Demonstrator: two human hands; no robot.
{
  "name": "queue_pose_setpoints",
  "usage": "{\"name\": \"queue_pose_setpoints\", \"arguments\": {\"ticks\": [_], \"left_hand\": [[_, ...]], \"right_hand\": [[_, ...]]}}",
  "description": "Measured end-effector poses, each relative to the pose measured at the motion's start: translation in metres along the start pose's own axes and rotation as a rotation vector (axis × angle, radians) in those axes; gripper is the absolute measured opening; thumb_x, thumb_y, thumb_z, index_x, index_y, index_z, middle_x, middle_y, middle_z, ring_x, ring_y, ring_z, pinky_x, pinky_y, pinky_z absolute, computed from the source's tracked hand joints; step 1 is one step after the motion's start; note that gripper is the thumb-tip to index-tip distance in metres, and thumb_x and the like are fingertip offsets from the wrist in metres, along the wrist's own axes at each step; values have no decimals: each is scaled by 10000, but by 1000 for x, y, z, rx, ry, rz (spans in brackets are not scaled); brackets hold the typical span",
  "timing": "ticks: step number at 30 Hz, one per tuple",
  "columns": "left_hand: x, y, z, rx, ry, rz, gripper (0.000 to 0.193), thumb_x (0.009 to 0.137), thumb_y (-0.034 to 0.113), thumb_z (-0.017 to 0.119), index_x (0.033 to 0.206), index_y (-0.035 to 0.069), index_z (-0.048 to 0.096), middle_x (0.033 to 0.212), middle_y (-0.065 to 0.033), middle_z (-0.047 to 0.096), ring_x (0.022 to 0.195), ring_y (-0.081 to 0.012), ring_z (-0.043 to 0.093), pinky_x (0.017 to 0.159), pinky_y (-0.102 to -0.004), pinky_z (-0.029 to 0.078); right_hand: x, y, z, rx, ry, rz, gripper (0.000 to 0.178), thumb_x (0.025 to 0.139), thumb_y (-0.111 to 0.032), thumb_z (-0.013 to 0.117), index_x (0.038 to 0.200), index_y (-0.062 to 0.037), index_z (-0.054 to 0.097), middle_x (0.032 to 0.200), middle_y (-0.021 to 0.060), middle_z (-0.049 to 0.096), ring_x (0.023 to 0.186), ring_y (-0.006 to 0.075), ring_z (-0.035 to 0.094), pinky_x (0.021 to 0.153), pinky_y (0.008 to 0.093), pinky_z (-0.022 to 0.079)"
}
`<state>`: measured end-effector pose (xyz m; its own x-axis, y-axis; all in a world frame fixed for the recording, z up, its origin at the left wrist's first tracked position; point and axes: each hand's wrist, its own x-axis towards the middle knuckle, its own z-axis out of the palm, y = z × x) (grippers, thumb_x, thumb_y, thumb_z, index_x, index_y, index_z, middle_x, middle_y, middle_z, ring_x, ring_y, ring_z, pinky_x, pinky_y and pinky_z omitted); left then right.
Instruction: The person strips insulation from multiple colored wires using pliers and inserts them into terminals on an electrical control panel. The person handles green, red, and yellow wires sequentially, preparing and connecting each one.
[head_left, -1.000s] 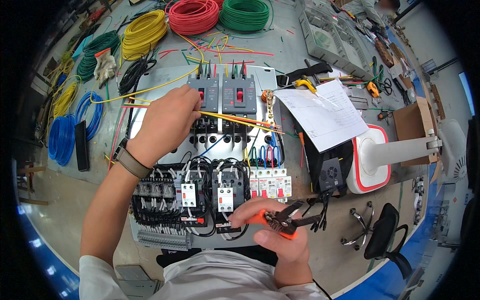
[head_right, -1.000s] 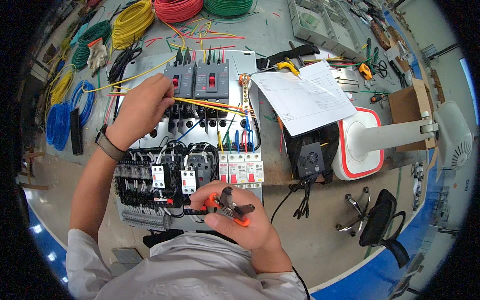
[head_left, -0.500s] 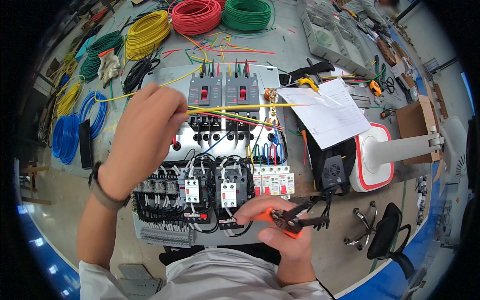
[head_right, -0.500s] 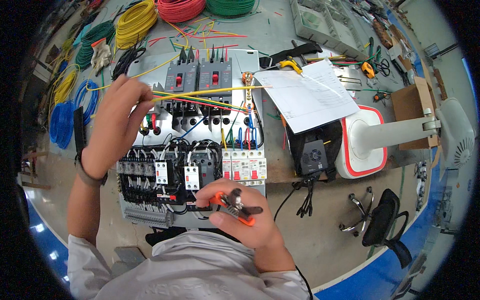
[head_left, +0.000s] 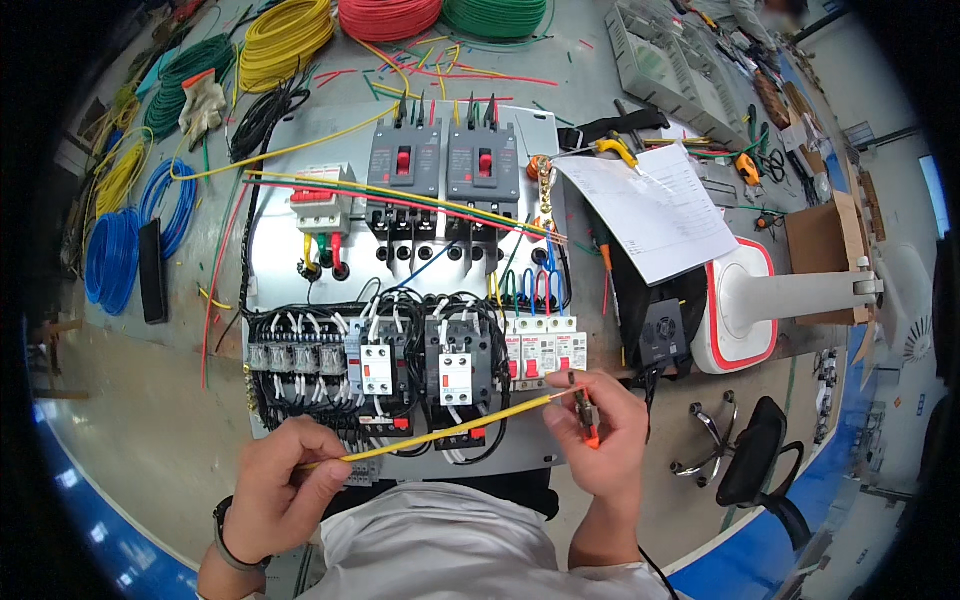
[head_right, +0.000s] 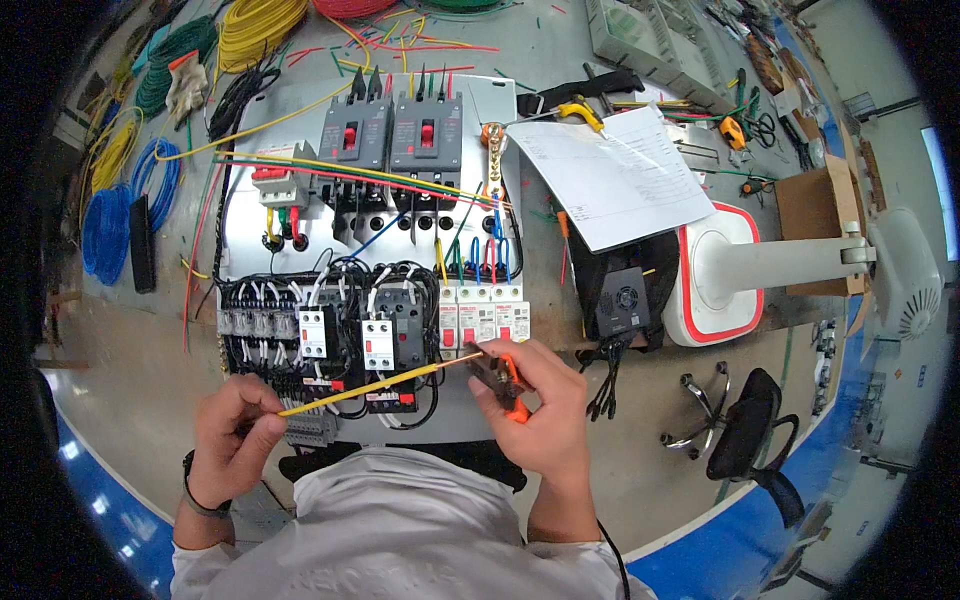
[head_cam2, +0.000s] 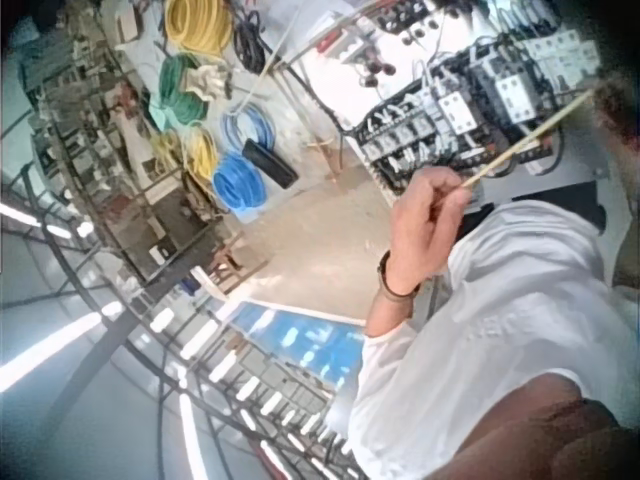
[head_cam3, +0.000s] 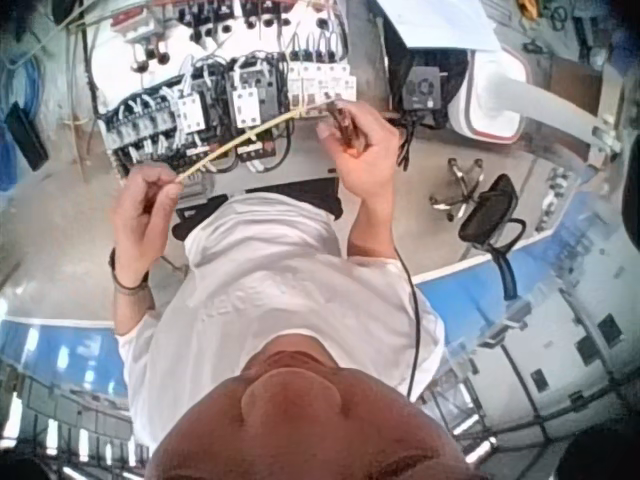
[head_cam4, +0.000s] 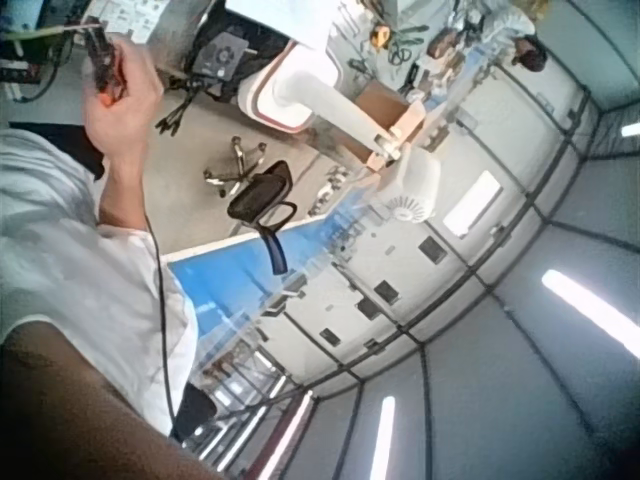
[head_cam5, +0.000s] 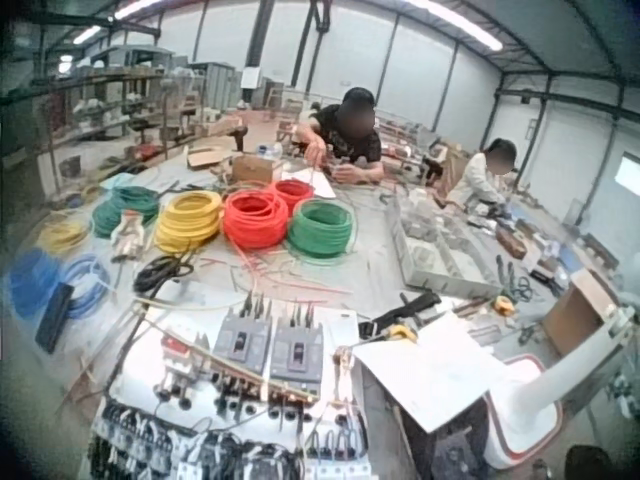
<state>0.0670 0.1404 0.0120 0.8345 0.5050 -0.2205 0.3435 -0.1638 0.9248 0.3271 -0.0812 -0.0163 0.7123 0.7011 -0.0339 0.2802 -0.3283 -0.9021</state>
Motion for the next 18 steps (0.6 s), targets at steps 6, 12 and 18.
{"name": "queue_pose_setpoints", "arguments": {"ticks": [6, 12, 18], "left_hand": [[-3, -4, 1, -34, -4, -36, 113, 1027, 45, 719, 1066, -9, 627, 801, -45, 660, 633, -78, 573, 567, -252, 441], [0, 2, -4, 19, -11, -20, 104, 1028, 43, 714, 1059, -9, 629, 790, -42, 645, 619, -78, 572, 557, -254, 439], [-2, 1, -4, 19, 1, -37, 94, 1021, 39, 721, 1045, -7, 642, 799, -48, 643, 618, -84, 574, 556, -256, 438]], "right_hand": [[1, -6, 4, -12, -66, -63, 307, 830, -75, 825, 1112, 34, 775, 958, 116, 753, 819, 168, 649, 769, 281, 504], [-1, -7, 7, -19, -61, -58, 306, 825, -83, 833, 1103, 32, 776, 940, 110, 751, 803, 168, 644, 740, 281, 496], [-2, -6, 9, -19, -44, -8, 291, 831, -86, 834, 1096, 24, 780, 930, 105, 750, 795, 164, 645, 729, 279, 494]]}}
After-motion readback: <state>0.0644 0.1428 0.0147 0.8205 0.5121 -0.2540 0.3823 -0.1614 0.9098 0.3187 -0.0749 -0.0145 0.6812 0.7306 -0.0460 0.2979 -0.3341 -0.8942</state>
